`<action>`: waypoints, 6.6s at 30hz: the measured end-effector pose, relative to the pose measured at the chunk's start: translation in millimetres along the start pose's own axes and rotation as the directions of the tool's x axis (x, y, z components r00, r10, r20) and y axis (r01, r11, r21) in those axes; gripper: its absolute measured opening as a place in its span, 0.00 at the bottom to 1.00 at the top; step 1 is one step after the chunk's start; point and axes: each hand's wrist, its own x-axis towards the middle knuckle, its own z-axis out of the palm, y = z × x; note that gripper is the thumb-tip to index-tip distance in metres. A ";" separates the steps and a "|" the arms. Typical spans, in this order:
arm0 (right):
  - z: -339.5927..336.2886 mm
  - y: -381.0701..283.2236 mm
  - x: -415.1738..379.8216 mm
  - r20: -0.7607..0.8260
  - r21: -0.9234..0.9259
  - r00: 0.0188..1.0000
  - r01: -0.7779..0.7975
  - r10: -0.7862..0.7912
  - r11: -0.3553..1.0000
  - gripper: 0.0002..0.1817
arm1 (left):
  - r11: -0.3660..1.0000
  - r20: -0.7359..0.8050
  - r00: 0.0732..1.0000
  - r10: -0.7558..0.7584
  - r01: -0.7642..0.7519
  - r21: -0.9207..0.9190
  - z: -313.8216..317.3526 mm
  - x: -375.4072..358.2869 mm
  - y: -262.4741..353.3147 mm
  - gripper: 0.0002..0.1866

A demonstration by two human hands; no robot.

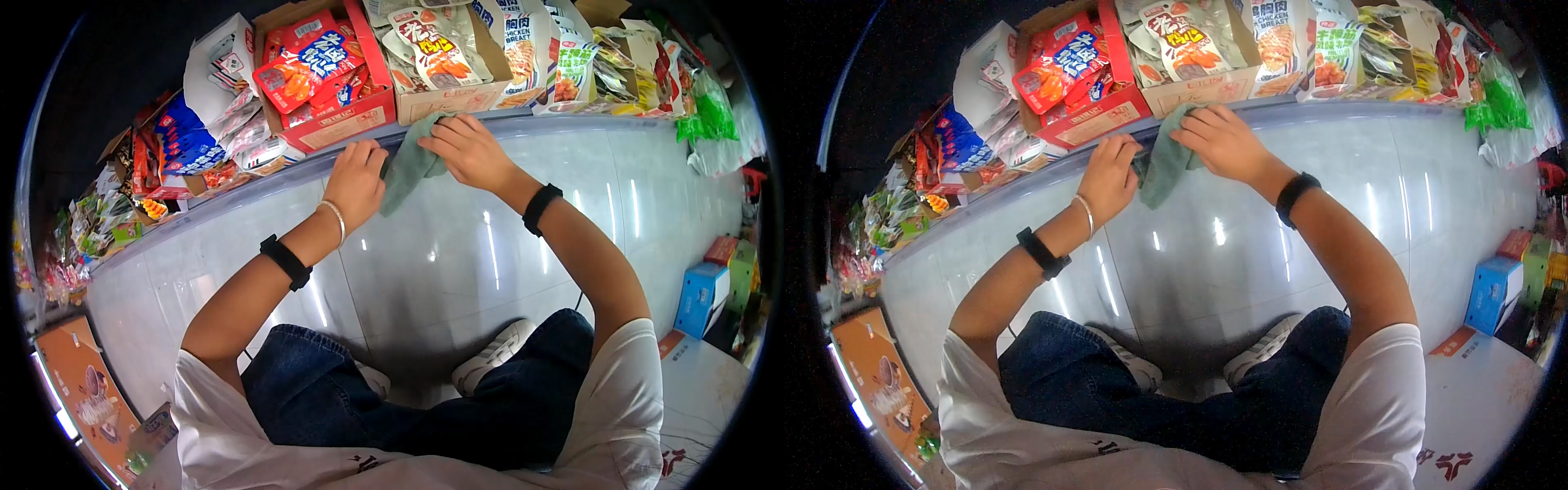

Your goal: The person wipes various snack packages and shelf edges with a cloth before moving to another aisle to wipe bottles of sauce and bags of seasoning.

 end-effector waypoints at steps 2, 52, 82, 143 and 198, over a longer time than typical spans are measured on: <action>0.7 0.4 0.3 -0.003 0.003 1.000 0.001 -0.001 1.000 0.20 | 1.000 -0.010 1.000 0.008 -0.008 0.017 1.3 -0.9 0.6 0.18; 18.1 -14.2 -5.9 0.065 -0.137 0.998 0.010 -0.001 0.991 0.13 | 0.999 -0.135 0.991 -0.023 0.019 -0.032 2.4 2.1 -12.4 0.04; 66.9 -37.5 26.1 0.362 -0.187 0.915 0.262 -0.181 0.947 0.30 | 0.928 0.465 0.803 -0.372 0.342 0.151 1.2 -25.1 -2.9 0.43; 131.2 -133.2 124.9 0.363 -0.345 0.915 0.305 -0.174 0.888 0.35 | 0.868 0.336 0.801 -0.496 0.441 0.228 -34.3 -97.3 -63.4 0.35; 72.2 -85.9 84.1 0.567 -0.242 0.813 0.320 -0.135 0.916 0.25 | 0.946 0.429 0.845 -0.320 0.305 0.106 -57.3 -53.7 -25.3 0.38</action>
